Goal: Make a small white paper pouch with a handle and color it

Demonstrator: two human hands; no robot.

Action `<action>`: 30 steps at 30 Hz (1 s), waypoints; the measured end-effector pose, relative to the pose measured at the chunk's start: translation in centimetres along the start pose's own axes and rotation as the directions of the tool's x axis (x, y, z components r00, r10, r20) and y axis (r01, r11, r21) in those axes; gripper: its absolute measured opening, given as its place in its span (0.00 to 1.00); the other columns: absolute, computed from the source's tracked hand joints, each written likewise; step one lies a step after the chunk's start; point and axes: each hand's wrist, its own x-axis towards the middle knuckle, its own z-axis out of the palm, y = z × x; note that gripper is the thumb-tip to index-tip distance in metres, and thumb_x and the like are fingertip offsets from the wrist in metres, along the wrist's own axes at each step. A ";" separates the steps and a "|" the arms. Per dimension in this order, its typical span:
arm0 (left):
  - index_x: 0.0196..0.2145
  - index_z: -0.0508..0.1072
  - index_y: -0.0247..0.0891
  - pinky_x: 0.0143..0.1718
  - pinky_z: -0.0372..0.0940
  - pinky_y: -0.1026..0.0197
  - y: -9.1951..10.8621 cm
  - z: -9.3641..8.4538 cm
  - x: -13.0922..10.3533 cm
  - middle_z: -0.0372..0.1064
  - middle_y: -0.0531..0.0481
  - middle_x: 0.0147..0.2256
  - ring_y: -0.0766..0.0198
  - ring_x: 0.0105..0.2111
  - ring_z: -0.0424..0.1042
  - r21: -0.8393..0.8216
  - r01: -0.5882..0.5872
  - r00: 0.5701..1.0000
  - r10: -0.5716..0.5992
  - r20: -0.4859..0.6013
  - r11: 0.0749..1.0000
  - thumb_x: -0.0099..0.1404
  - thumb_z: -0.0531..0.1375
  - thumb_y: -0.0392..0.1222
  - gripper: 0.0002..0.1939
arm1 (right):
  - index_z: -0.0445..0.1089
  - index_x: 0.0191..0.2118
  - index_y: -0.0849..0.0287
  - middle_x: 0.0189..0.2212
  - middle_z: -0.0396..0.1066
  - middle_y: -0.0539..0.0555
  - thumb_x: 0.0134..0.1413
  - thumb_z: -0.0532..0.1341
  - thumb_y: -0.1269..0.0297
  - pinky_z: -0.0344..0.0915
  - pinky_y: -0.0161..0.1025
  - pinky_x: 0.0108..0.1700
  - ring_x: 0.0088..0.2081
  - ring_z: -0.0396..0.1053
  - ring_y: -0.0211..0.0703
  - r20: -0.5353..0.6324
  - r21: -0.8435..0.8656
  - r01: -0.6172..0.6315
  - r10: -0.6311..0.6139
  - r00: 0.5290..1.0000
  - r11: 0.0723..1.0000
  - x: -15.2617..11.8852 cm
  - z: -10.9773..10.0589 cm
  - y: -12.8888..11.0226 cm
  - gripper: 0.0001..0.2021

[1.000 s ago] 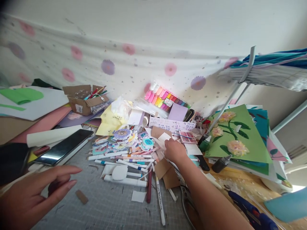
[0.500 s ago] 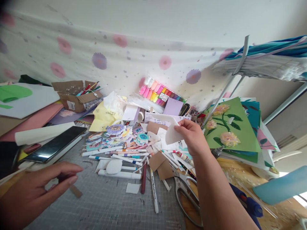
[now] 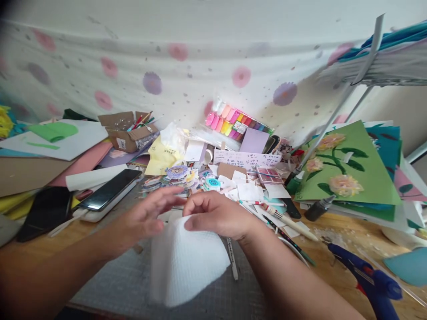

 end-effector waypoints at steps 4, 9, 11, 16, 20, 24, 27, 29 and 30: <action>0.30 0.69 0.38 0.27 0.57 0.65 -0.3 0.4 -0.5 0.64 0.56 0.25 0.66 0.26 0.64 0.092 0.171 0.985 -0.172 0.006 0.981 0.59 0.60 0.48 0.10 | 0.70 0.31 0.62 0.25 0.69 0.47 0.42 0.68 0.68 0.55 0.27 0.24 0.23 0.61 0.29 -0.127 -0.009 0.006 -0.007 0.992 1.000 0.5 0.3 0.6 0.08; 0.24 0.63 0.38 0.24 0.51 0.66 -0.3 -1.3 -1.9 0.55 0.59 0.22 0.69 0.23 0.55 0.266 0.187 0.961 -0.119 -0.251 0.946 0.61 0.55 0.53 0.16 | 0.67 0.28 0.62 0.19 0.67 0.47 0.49 0.63 0.51 0.58 0.29 0.20 0.18 0.62 0.31 -0.199 0.063 -0.003 0.016 0.980 0.998 0.9 0.4 1.1 0.16; 0.25 0.63 0.38 0.25 0.52 0.65 -0.3 -1.7 -2.3 0.55 0.58 0.23 0.68 0.24 0.55 0.322 0.192 0.951 -0.094 -0.295 0.927 0.61 0.54 0.55 0.18 | 0.67 0.27 0.62 0.18 0.66 0.48 0.50 0.61 0.49 0.58 0.30 0.19 0.17 0.62 0.31 -0.186 0.065 -0.015 0.027 0.982 0.998 1.0 0.6 1.3 0.18; 0.24 0.61 0.39 0.24 0.51 0.64 0.0 -1.4 -2.6 0.54 0.58 0.22 0.66 0.23 0.56 0.383 0.197 0.931 -0.050 -0.362 0.902 0.62 0.51 0.57 0.19 | 0.65 0.28 0.62 0.22 0.63 0.45 0.42 0.68 0.57 0.53 0.29 0.24 0.23 0.59 0.30 -0.176 -0.059 0.036 -0.046 0.983 0.998 0.9 1.3 1.8 0.15; 0.22 0.58 0.39 0.24 0.50 0.64 0.1 -1.1 -2.4 0.52 0.58 0.21 0.67 0.23 0.54 0.389 0.164 0.927 -0.007 -0.376 0.907 0.62 0.52 0.55 0.19 | 0.61 0.24 0.60 0.20 0.60 0.44 0.42 0.67 0.61 0.50 0.30 0.23 0.22 0.55 0.30 -0.282 -0.217 -0.007 -0.056 0.958 0.976 0.8 1.5 1.7 0.13; 0.27 0.65 0.38 0.24 0.52 0.65 0.0 -1.2 -2.2 0.58 0.57 0.23 0.67 0.24 0.58 0.222 0.165 0.973 -0.122 -0.195 0.961 0.60 0.56 0.55 0.16 | 0.63 0.24 0.60 0.19 0.58 0.44 0.44 0.65 0.62 0.49 0.30 0.20 0.20 0.55 0.30 -0.254 -0.291 -0.048 -0.029 0.967 0.956 0.5 1.9 0.9 0.11; 0.35 0.69 0.38 0.27 0.55 0.64 0.0 -0.9 -2.3 0.66 0.54 0.29 0.65 0.27 0.62 0.034 0.190 0.977 -0.186 -0.104 0.981 0.60 0.57 0.53 0.15 | 0.64 0.24 0.60 0.18 0.57 0.44 0.46 0.64 0.63 0.48 0.29 0.17 0.17 0.55 0.29 -0.208 -0.334 -0.092 0.022 0.978 0.938 0.3 2.3 0.4 0.09; 0.32 0.69 0.37 0.27 0.54 0.64 -0.2 -0.8 -2.3 0.65 0.55 0.27 0.66 0.26 0.61 0.014 0.199 0.969 -0.195 -0.152 0.980 0.60 0.58 0.52 0.14 | 0.64 0.24 0.61 0.18 0.56 0.43 0.46 0.64 0.64 0.48 0.28 0.15 0.17 0.55 0.28 -0.189 -0.340 -0.091 0.027 0.982 0.936 0.2 2.4 0.3 0.09; 0.29 0.68 0.36 0.27 0.54 0.64 -0.2 -0.7 -2.4 0.64 0.55 0.25 0.66 0.25 0.60 0.026 0.208 0.963 -0.200 -0.181 0.978 0.60 0.58 0.52 0.14 | 0.64 0.24 0.61 0.18 0.56 0.43 0.46 0.64 0.64 0.49 0.27 0.15 0.17 0.55 0.28 -0.183 -0.333 -0.087 0.026 0.983 0.939 0.2 2.4 0.3 0.09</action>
